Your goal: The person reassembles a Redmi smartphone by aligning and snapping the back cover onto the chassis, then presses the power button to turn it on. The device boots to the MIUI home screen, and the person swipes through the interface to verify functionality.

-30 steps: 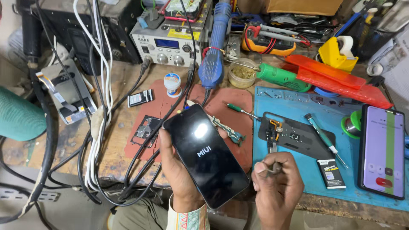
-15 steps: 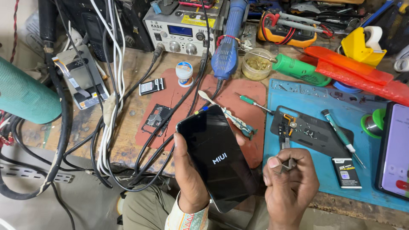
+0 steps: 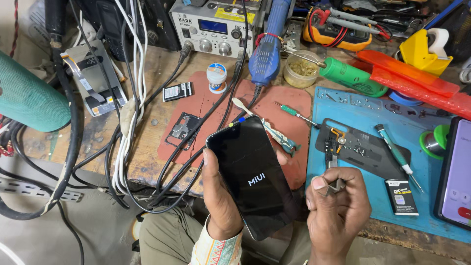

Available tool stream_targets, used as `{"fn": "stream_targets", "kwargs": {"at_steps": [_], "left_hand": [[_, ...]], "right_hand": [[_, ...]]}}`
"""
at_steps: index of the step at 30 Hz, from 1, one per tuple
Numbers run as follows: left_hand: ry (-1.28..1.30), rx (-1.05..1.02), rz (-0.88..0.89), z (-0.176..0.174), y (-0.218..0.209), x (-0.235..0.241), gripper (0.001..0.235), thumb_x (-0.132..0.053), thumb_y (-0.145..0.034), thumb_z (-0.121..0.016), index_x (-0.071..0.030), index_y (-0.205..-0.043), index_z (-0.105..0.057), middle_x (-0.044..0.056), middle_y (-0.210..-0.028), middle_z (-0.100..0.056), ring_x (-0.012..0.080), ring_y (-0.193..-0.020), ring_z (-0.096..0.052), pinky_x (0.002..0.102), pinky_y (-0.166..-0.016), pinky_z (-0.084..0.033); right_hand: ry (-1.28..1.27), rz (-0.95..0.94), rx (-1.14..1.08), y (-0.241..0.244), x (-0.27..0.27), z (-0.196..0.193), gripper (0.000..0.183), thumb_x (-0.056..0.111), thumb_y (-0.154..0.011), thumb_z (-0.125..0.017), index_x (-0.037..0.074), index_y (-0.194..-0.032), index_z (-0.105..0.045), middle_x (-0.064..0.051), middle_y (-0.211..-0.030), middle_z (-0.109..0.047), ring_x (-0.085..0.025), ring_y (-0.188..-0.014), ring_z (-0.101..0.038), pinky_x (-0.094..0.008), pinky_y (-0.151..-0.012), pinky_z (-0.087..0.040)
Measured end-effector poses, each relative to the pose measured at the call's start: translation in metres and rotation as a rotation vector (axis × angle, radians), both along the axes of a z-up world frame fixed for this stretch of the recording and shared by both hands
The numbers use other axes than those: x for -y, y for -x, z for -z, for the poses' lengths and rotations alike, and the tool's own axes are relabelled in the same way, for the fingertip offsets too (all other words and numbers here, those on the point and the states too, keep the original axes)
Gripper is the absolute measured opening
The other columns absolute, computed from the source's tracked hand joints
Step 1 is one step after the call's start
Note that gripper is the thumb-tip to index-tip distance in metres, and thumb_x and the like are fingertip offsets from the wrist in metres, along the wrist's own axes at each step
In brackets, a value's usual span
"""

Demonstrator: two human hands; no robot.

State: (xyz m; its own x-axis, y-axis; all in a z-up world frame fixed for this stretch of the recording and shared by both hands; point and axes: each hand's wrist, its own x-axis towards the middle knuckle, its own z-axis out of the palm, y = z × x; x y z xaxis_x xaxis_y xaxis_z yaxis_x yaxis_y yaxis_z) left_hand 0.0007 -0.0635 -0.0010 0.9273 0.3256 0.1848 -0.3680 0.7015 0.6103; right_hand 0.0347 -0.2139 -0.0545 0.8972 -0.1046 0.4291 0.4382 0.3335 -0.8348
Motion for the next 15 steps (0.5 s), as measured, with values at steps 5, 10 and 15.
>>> {"fn": "stream_targets", "kwargs": {"at_steps": [5,10,15], "left_hand": [[0.023,0.016,0.015,0.0039,0.0004,-0.0008,0.074,-0.057,-0.108,-0.03,0.007,-0.133,-0.059,0.022,-0.105,-0.072,0.0267,-0.091,-0.07,0.036,-0.08,-0.058],[-0.005,-0.015,0.002,0.0039,0.0022,-0.0027,0.074,-0.055,-0.109,-0.032,0.008,-0.136,-0.058,0.023,-0.107,-0.072,0.026,-0.093,-0.068,0.036,-0.084,-0.056],[-0.009,0.048,0.073,0.0036,0.0021,-0.0033,0.077,-0.058,-0.108,-0.031,0.008,-0.137,-0.057,0.024,-0.105,-0.073,0.0258,-0.093,-0.069,0.036,-0.084,-0.056]], "right_hand": [[0.0,-0.013,0.011,0.0004,0.0002,0.0,0.019,0.008,-0.098,-0.072,0.001,-0.102,-0.055,-0.003,-0.072,-0.053,-0.008,-0.058,-0.045,-0.024,-0.052,-0.036],[0.008,-0.014,0.018,0.0006,-0.0011,-0.0024,0.018,0.008,-0.099,-0.071,0.0,-0.102,-0.055,-0.003,-0.073,-0.053,-0.007,-0.059,-0.045,-0.024,-0.052,-0.036],[0.012,-0.011,0.014,0.0015,-0.0011,-0.0028,0.018,0.007,-0.099,-0.071,0.0,-0.102,-0.055,-0.003,-0.074,-0.052,-0.007,-0.059,-0.045,-0.024,-0.052,-0.036]]}}
